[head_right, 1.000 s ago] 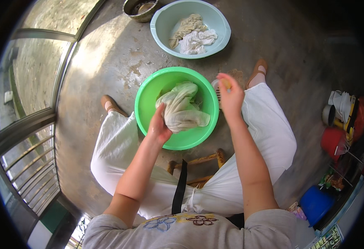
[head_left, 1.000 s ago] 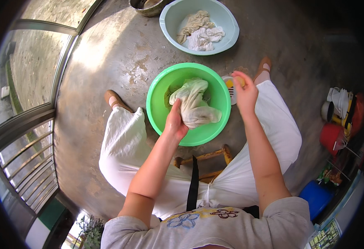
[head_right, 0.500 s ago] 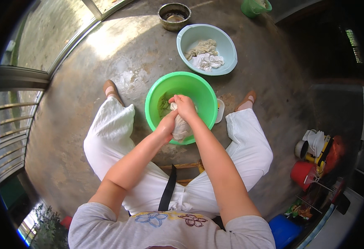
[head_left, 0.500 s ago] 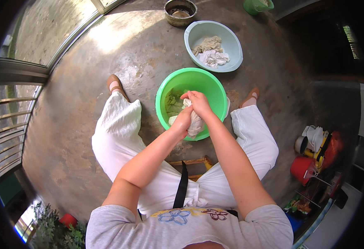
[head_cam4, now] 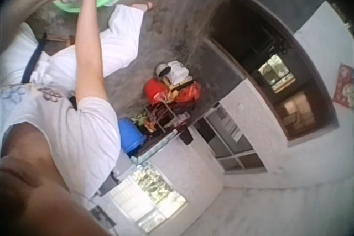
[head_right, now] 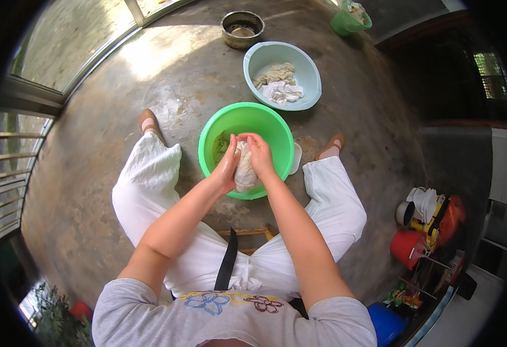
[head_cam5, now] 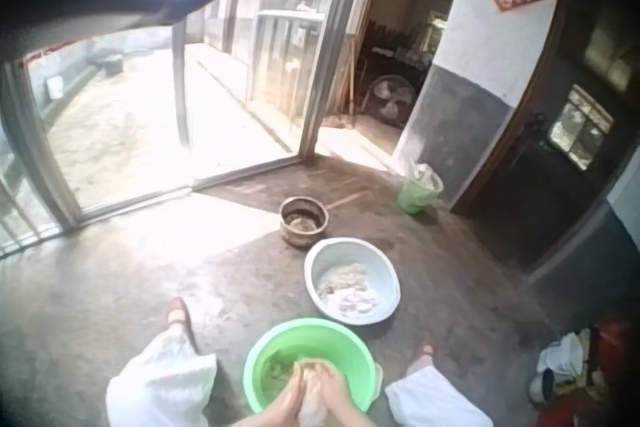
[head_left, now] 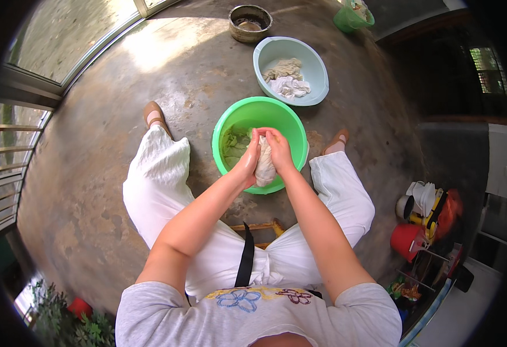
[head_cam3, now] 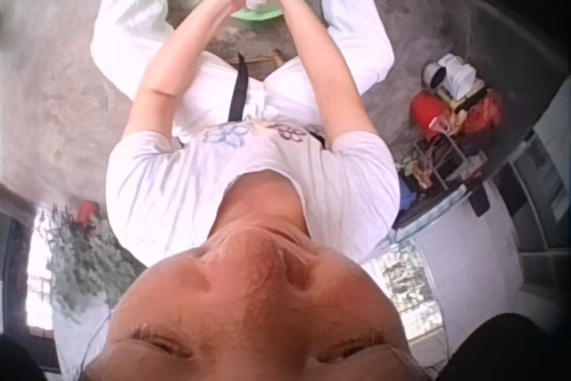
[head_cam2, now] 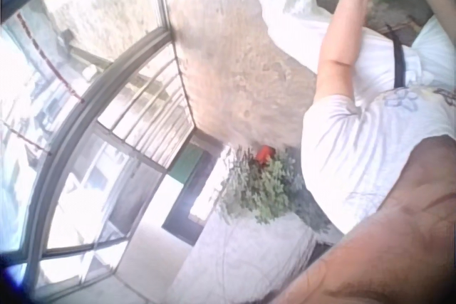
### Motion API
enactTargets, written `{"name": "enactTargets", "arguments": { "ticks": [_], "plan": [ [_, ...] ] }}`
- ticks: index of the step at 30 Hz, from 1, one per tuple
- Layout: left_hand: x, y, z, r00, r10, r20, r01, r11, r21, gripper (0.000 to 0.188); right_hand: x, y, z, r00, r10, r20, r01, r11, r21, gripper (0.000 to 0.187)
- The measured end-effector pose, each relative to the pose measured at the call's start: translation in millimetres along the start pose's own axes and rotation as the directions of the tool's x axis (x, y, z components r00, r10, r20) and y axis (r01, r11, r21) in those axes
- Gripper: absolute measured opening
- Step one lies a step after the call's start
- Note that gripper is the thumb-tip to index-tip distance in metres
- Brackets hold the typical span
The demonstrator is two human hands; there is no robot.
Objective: The person sits on the floor and hand-washes a light-colored cloth in a green basin filled with water. They repeatedly scrub, wring, and rinse the cloth, occasionally lifting it to inspect it before submerging it again. A second basin containing other wet clothes is visible nearby.
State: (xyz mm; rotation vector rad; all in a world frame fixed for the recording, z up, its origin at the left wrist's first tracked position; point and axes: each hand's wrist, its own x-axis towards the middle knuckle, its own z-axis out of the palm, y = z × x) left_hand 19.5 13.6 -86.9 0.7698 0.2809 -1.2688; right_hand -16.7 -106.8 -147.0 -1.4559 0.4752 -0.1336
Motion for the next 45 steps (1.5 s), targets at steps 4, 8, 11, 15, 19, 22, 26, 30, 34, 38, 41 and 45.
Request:
{"name": "enactTargets", "arguments": {
  "ticks": [4,8,11,15,19,22,26,30,34,38,41,45],
  "plan": [
    [9.3,5.4,-21.4,0.979,-0.007,0.206,0.063,0.961,-0.269,0.061,13.7,18.4,-21.1,0.942,0.203,-0.268,-0.178,0.977,0.117,0.021],
    [10.3,12.1,-15.6,0.970,0.126,0.209,-0.005,0.868,-0.497,0.040,-7.0,59.1,-56.0,0.867,0.049,-0.495,-0.138,0.980,-0.145,0.023],
    [10.7,13.8,-23.0,0.981,0.140,0.134,-0.049,0.846,-0.530,0.031,-31.2,35.3,-22.9,0.819,0.538,-0.198,-0.442,0.813,0.378,0.029],
    [35.7,12.3,-39.4,0.983,0.186,-0.011,-0.178,0.926,-0.334,0.029,-34.0,1.1,-14.9,0.826,0.560,0.062,-0.449,0.587,0.674,0.037],
    [56.9,7.5,-76.0,0.901,0.306,-0.309,-0.296,0.952,0.080,0.034,-22.3,-5.8,-48.5,0.870,0.484,-0.096,-0.278,0.641,0.715,0.034],
    [55.3,-17.5,-67.7,0.606,0.761,-0.231,-0.289,0.482,0.827,0.057,-16.8,-30.5,-46.2,0.842,0.516,-0.154,-0.302,0.690,0.658,0.035],
    [24.9,-13.6,-45.7,0.733,0.578,0.359,-0.191,-0.332,0.924,0.073,-13.4,-54.1,-73.1,0.903,0.428,0.022,-0.347,0.701,0.623,0.024],
    [26.0,1.8,-59.4,0.883,0.455,0.111,-0.064,-0.117,0.991,0.056,-3.8,-65.9,-84.7,0.879,0.464,-0.114,-0.373,0.815,0.444,0.024],
    [2.1,9.3,-36.4,0.753,0.592,0.289,0.044,-0.484,0.874,0.048,-3.6,-44.0,-100.6,0.891,0.379,-0.249,-0.332,0.920,0.210,0.025],
    [14.4,13.1,-40.6,0.836,0.477,0.272,-0.433,0.268,0.861,0.041,-1.7,-30.2,-73.5,0.887,-0.180,-0.425,-0.144,0.767,-0.625,0.025],
    [26.5,-0.6,-23.9,0.965,0.254,0.065,-0.262,0.925,0.275,0.045,-16.2,-44.5,1.6,0.913,-0.365,-0.180,0.135,0.690,-0.711,0.026],
    [17.1,-6.9,-12.3,0.977,0.208,0.053,-0.200,0.970,-0.137,0.053,-6.5,-33.9,32.7,0.927,-0.340,-0.155,0.129,0.680,-0.722,0.026]
  ]
}}
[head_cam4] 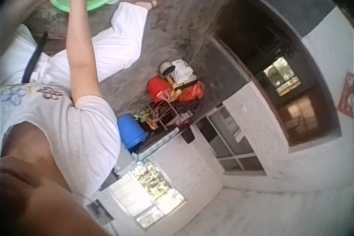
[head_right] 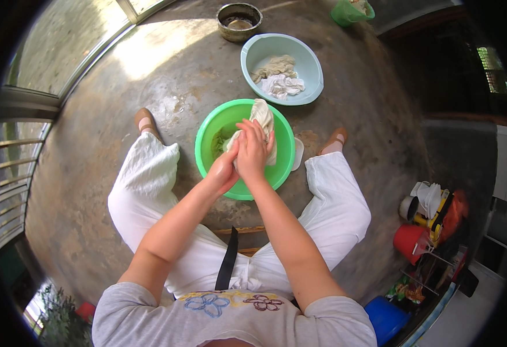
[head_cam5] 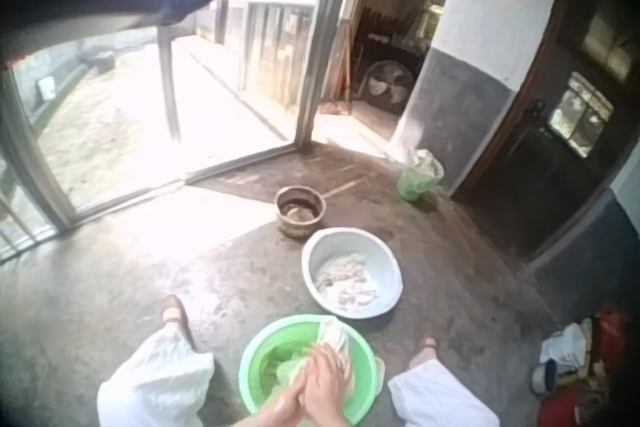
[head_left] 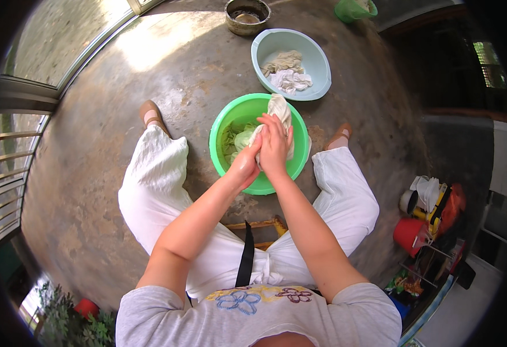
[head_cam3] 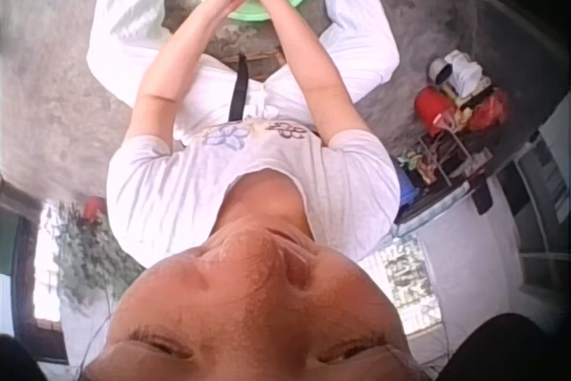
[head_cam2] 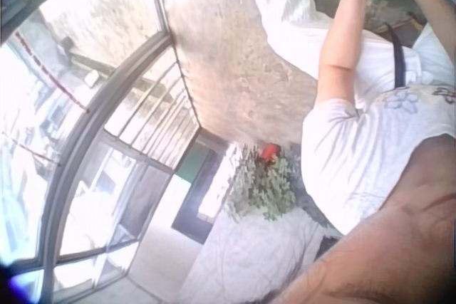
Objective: The person sits on the floor and hand-washes a light-colored cloth in a green basin filled with water. They repeatedly scrub, wring, and rinse the cloth, occasionally lifting it to inspect it before submerging it again. A second basin containing other wet clothes is visible nearby.
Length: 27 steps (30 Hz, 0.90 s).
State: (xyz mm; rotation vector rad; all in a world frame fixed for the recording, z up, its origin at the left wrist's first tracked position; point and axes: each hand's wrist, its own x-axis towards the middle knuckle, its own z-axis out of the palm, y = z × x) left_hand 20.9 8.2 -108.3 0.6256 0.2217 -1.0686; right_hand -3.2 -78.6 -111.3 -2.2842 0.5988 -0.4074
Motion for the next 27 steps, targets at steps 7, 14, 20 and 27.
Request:
{"name": "enactTargets", "arguments": {
  "ticks": [7,14,20,27],
  "plan": [
    [2.4,-0.4,-12.4,0.990,-0.035,0.138,0.040,0.999,-0.036,0.054,48.9,59.4,3.6,0.793,0.377,0.478,-0.606,0.420,0.675,0.034],
    [11.8,3.8,-23.8,0.999,-0.032,0.008,0.028,0.962,0.270,0.040,33.8,90.9,1.9,0.876,0.420,0.235,-0.442,0.510,0.738,0.023],
    [20.6,-19.4,-20.8,0.979,0.001,-0.204,0.026,0.991,0.128,0.026,-12.0,16.9,-5.6,0.990,-0.130,0.059,0.115,0.971,0.210,0.019],
    [35.1,-17.8,-20.7,0.969,0.005,-0.248,0.024,0.993,0.113,0.016,11.2,56.2,20.6,0.845,0.495,0.201,-0.468,0.505,0.725,0.028]
  ]
}}
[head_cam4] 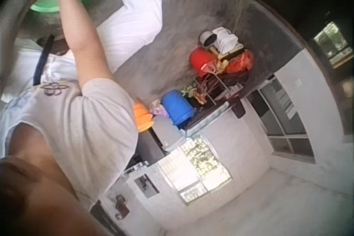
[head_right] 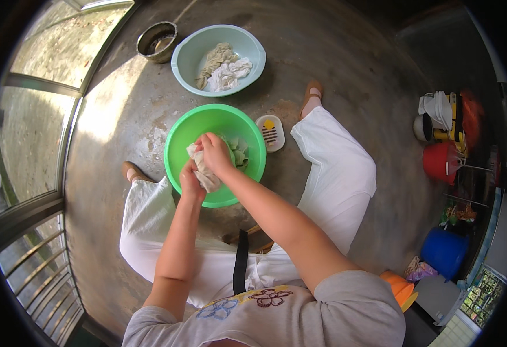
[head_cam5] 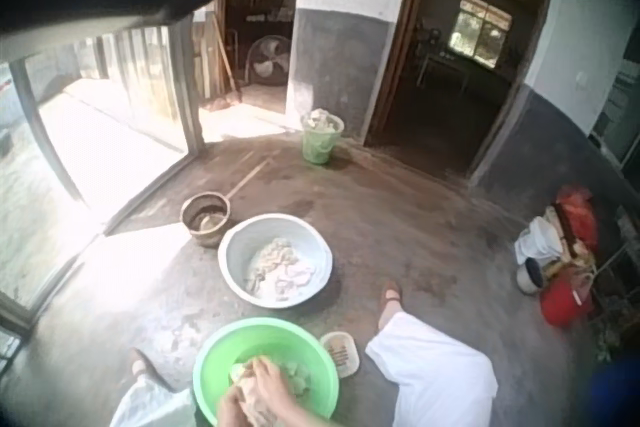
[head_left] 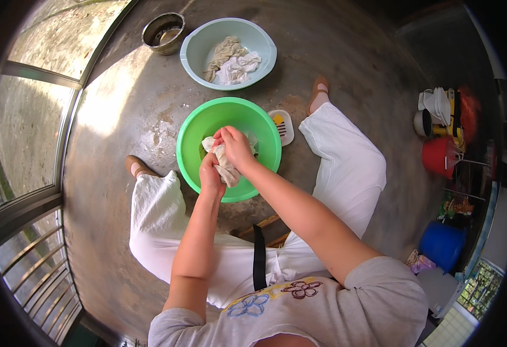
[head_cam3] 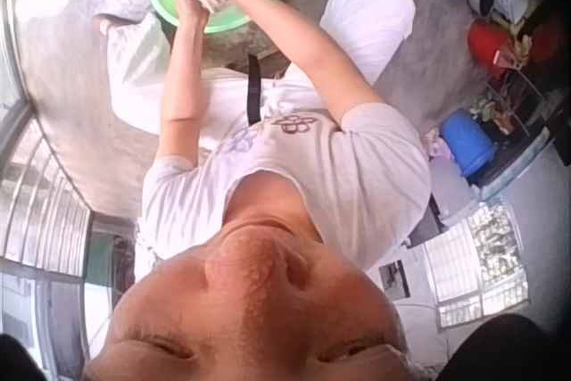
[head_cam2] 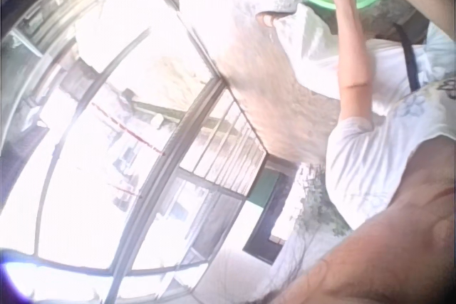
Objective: The person sits on the floor and hand-washes a light-colored cloth in a green basin filled with water. They repeatedly scrub, wring, and rinse the cloth, occasionally lifting it to inspect it before submerging it again. A second basin containing other wet clothes is visible nearby.
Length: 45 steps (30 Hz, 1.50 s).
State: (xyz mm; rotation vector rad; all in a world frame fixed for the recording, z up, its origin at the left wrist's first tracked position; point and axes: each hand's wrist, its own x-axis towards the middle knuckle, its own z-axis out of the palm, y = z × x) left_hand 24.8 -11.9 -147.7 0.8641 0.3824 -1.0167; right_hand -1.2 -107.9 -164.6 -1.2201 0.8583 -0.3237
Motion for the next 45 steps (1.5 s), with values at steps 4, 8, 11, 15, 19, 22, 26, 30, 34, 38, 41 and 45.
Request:
{"name": "enactTargets", "arguments": {
  "ticks": [4,8,11,15,19,22,26,30,34,38,41,45],
  "plan": [
    [5.7,0.7,3.9,0.988,-0.077,0.133,0.075,0.997,0.024,0.045,26.8,-18.6,-38.6,0.993,0.012,-0.115,-0.009,1.000,0.021,0.033],
    [7.9,10.1,0.4,0.997,-0.065,0.043,0.064,0.997,0.036,0.047,65.9,-24.9,-114.9,0.781,-0.404,-0.477,0.298,0.911,-0.284,0.032],
    [16.5,9.3,2.8,0.996,-0.083,-0.027,0.084,0.996,0.026,0.046,108.2,60.7,-183.7,0.742,-0.313,-0.592,0.125,0.933,-0.338,0.017],
    [29.1,5.0,-14.5,0.989,-0.139,-0.044,0.138,0.990,-0.020,0.044,118.2,167.2,-206.8,0.888,0.062,-0.455,-0.286,0.850,-0.443,0.011],
    [32.7,-4.3,-4.3,0.982,-0.186,0.019,0.187,0.979,-0.077,0.045,111.9,223.4,-250.0,0.954,0.100,-0.283,-0.274,0.680,-0.681,0.024],
    [27.5,4.1,-10.5,0.976,-0.220,0.000,0.217,0.962,-0.163,0.048,103.0,193.4,-227.0,0.947,-0.059,-0.317,-0.221,0.597,-0.771,0.024],
    [18.8,13.7,-8.4,0.980,-0.166,0.106,0.184,0.963,-0.196,0.050,105.7,88.3,-185.7,0.822,-0.363,-0.439,0.048,0.813,-0.581,0.017],
    [13.0,18.7,6.9,0.988,-0.111,0.110,0.121,0.988,-0.093,0.051,59.6,-21.5,-121.3,0.974,-0.225,0.028,0.222,0.921,-0.321,0.019],
    [4.1,26.4,10.9,0.994,0.020,0.109,-0.039,0.984,0.174,0.048,-10.2,-56.8,-55.2,0.953,0.139,0.269,-0.058,0.956,-0.288,0.024],
    [6.5,19.3,-6.1,0.938,0.276,0.211,-0.346,0.804,0.484,0.051,-0.3,-49.7,-64.8,0.937,0.250,0.245,-0.184,0.947,-0.263,0.025],
    [-10.8,25.4,0.5,0.881,0.274,0.386,-0.474,0.533,0.701,0.053,-1.0,-85.6,-60.8,0.974,0.015,0.228,0.114,0.832,-0.544,0.021],
    [-21.8,17.7,1.6,0.798,0.363,0.482,-0.536,0.062,0.842,0.048,-14.6,-110.6,-44.7,0.846,-0.404,0.349,0.533,0.596,-0.601,0.021]
  ]
}}
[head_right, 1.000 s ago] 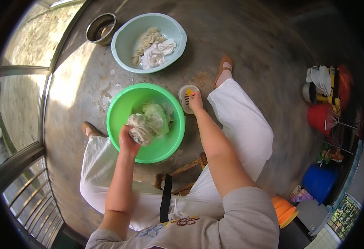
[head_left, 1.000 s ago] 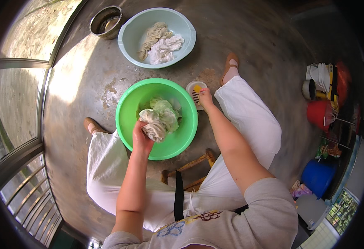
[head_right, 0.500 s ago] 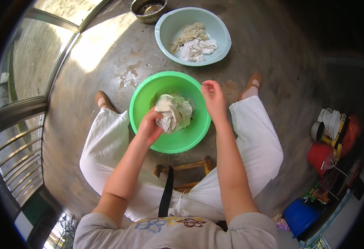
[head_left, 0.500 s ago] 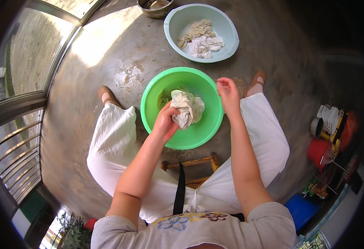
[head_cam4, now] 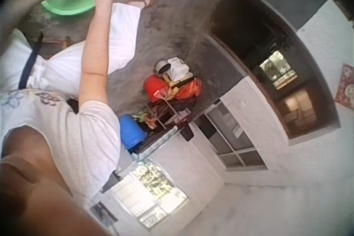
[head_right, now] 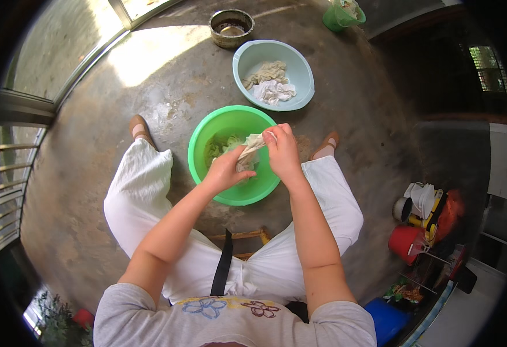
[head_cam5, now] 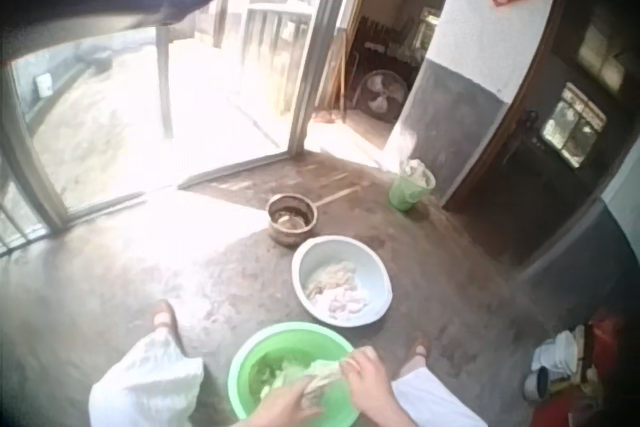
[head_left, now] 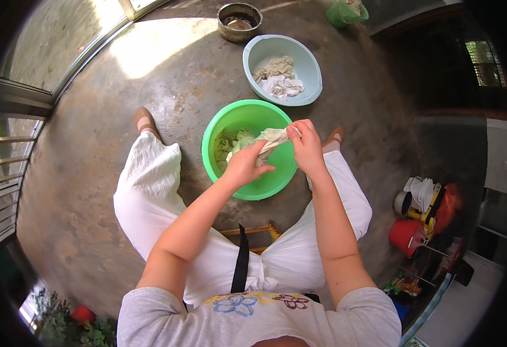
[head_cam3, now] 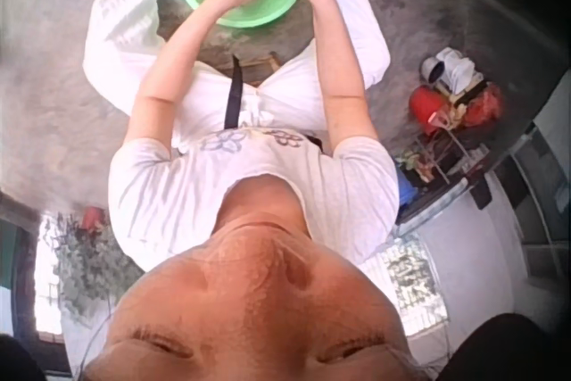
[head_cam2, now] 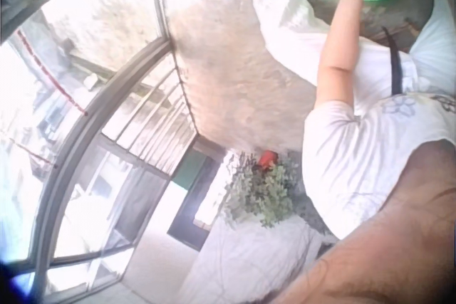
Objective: The person sits on the floor and hand-washes a light-colored cloth in a green basin filled with water. They repeatedly scrub, wring, and rinse the cloth, occasionally lifting it to inspect it before submerging it again. A second basin containing other wet clothes is visible nearby.
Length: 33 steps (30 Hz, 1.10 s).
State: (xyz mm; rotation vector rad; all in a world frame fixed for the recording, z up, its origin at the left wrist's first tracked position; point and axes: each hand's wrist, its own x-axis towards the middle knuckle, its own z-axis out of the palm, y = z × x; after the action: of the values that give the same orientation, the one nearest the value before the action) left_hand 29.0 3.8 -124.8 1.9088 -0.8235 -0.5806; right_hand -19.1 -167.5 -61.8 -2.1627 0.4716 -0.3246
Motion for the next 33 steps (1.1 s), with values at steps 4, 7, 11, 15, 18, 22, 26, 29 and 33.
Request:
{"name": "enactTargets", "arguments": {
  "ticks": [4,7,11,15,18,22,26,29,33],
  "plan": [
    [5.2,-17.0,-15.3,0.983,-0.183,0.032,0.179,0.978,0.111,0.027,-6.9,-14.0,-3.5,0.993,0.114,0.012,-0.114,0.993,0.041,0.024],
    [4.6,-8.8,-26.2,0.978,-0.021,0.209,0.026,0.999,-0.024,0.025,-13.4,3.3,-4.7,0.991,0.118,-0.069,-0.120,0.993,-0.020,0.025],
    [3.7,11.0,-32.5,0.971,-0.024,0.236,0.064,0.984,-0.167,0.027,-7.5,-2.2,-9.6,0.992,0.114,-0.049,-0.113,0.994,0.008,0.021],
    [3.7,13.5,-36.2,0.993,-0.108,0.048,0.117,0.952,-0.283,0.025,-12.6,-43.1,-12.1,0.964,-0.130,0.230,0.169,0.973,-0.159,0.029],
    [8.1,15.9,-29.2,0.996,-0.066,-0.065,0.015,0.808,-0.590,0.016,-20.4,-5.2,-0.3,0.892,-0.174,0.418,0.364,0.823,-0.436,0.024],
    [7.2,10.1,-38.2,0.995,-0.061,0.073,0.081,0.948,-0.306,0.020,-21.0,33.8,-4.1,0.809,0.299,0.506,-0.576,0.576,0.580,0.027],
    [0.8,-36.3,-25.5,0.991,-0.044,0.125,0.020,0.982,0.190,0.026,-18.5,13.9,3.5,0.784,0.368,0.500,-0.620,0.413,0.667,0.028],
    [6.0,-45.3,-20.8,0.983,-0.128,0.133,0.121,0.991,0.062,0.019,-14.1,14.4,-1.9,0.799,0.458,0.389,-0.580,0.419,0.699,0.028],
    [12.4,-15.1,-32.8,0.990,-0.140,0.013,0.129,0.866,-0.483,0.017,-19.2,15.3,-1.9,0.935,0.296,0.195,-0.355,0.806,0.474,0.040]
  ]
}}
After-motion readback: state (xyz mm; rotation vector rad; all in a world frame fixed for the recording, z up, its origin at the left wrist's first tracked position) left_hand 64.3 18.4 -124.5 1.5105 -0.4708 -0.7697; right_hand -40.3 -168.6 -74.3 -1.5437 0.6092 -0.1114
